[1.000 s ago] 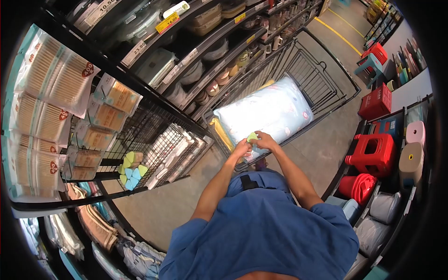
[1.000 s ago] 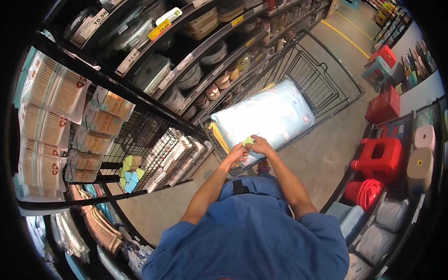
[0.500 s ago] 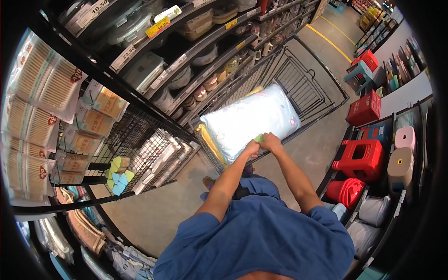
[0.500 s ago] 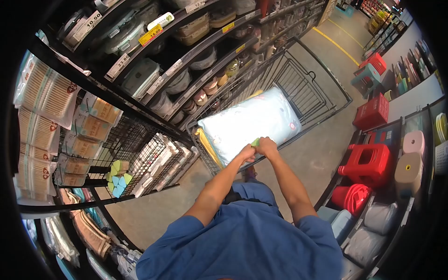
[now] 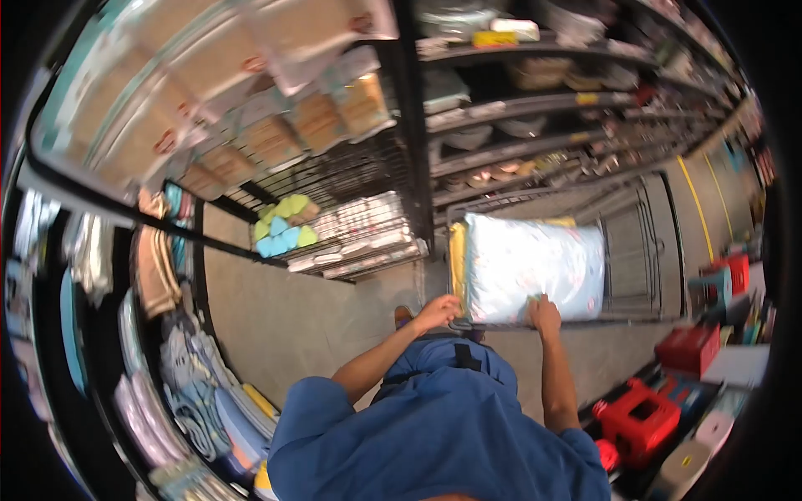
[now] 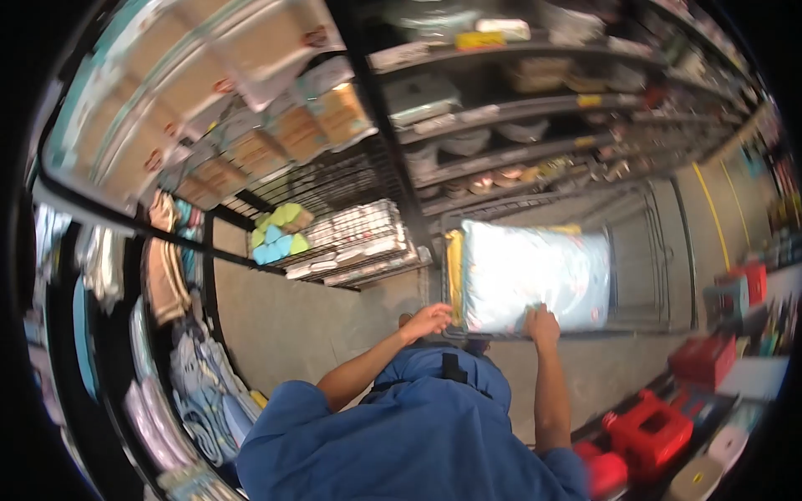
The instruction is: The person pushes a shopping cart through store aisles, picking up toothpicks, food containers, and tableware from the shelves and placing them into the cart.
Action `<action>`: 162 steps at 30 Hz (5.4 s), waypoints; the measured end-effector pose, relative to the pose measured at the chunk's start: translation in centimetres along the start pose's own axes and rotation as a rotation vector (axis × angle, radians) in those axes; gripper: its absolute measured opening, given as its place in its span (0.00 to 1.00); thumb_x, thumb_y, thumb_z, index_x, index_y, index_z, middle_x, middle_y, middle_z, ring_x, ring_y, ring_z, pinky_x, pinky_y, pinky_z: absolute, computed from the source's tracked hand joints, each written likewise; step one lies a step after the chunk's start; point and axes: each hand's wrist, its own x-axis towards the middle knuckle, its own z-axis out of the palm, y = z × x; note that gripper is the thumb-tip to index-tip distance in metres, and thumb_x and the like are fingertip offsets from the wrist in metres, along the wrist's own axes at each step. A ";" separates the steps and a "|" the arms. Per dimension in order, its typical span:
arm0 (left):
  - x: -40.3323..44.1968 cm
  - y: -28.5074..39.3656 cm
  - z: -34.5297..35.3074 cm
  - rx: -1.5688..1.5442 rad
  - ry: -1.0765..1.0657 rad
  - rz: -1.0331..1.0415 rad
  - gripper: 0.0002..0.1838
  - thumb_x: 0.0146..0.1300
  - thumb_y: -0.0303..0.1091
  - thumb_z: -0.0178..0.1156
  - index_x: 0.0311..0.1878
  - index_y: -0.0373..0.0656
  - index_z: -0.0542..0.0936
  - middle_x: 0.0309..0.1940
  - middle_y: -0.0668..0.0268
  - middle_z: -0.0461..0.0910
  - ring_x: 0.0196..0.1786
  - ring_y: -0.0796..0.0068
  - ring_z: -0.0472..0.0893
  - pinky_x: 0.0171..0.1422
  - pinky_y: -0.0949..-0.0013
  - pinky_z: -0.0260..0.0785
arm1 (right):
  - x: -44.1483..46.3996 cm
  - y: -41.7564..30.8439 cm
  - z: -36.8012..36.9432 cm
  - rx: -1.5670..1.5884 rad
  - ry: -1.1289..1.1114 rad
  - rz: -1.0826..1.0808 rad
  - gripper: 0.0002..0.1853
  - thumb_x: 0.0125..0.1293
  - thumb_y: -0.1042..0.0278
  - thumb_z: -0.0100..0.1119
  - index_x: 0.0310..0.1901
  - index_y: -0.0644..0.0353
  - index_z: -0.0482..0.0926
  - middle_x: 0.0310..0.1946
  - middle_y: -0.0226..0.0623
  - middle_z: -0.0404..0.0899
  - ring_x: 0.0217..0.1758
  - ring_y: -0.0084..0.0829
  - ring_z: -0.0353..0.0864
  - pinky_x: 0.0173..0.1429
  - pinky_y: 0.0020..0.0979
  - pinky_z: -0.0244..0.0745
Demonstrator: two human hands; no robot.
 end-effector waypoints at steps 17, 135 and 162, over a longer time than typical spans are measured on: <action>-9.6 9.4 -14.9 0.000 0.898 0.780 0.17 0.67 0.29 0.54 0.58 0.39 0.74 0.44 0.65 0.82 0.46 0.77 0.79 0.49 0.72 0.71 | -2.7 -21.7 -16.5 0.437 -0.461 -1.013 0.23 0.67 0.60 0.58 0.58 0.66 0.72 0.49 0.44 0.81 0.50 0.31 0.80 0.54 0.29 0.73; -35.4 34.8 -19.1 0.264 1.329 1.310 0.26 0.73 0.38 0.45 0.67 0.29 0.61 0.62 0.56 0.68 0.65 0.69 0.67 0.70 0.68 0.54 | -23.0 -53.3 -31.5 0.636 0.077 -1.693 0.40 0.62 0.60 0.59 0.67 0.77 0.53 0.64 0.63 0.62 0.67 0.49 0.66 0.67 0.37 0.65; 3.1 4.4 7.7 0.373 0.351 0.657 0.34 0.59 0.33 0.61 0.64 0.27 0.58 0.57 0.47 0.70 0.61 0.59 0.71 0.65 0.63 0.61 | -5.0 -7.2 -0.3 0.782 -0.133 -0.254 0.33 0.53 0.62 0.69 0.55 0.73 0.65 0.44 0.47 0.77 0.46 0.35 0.78 0.50 0.31 0.73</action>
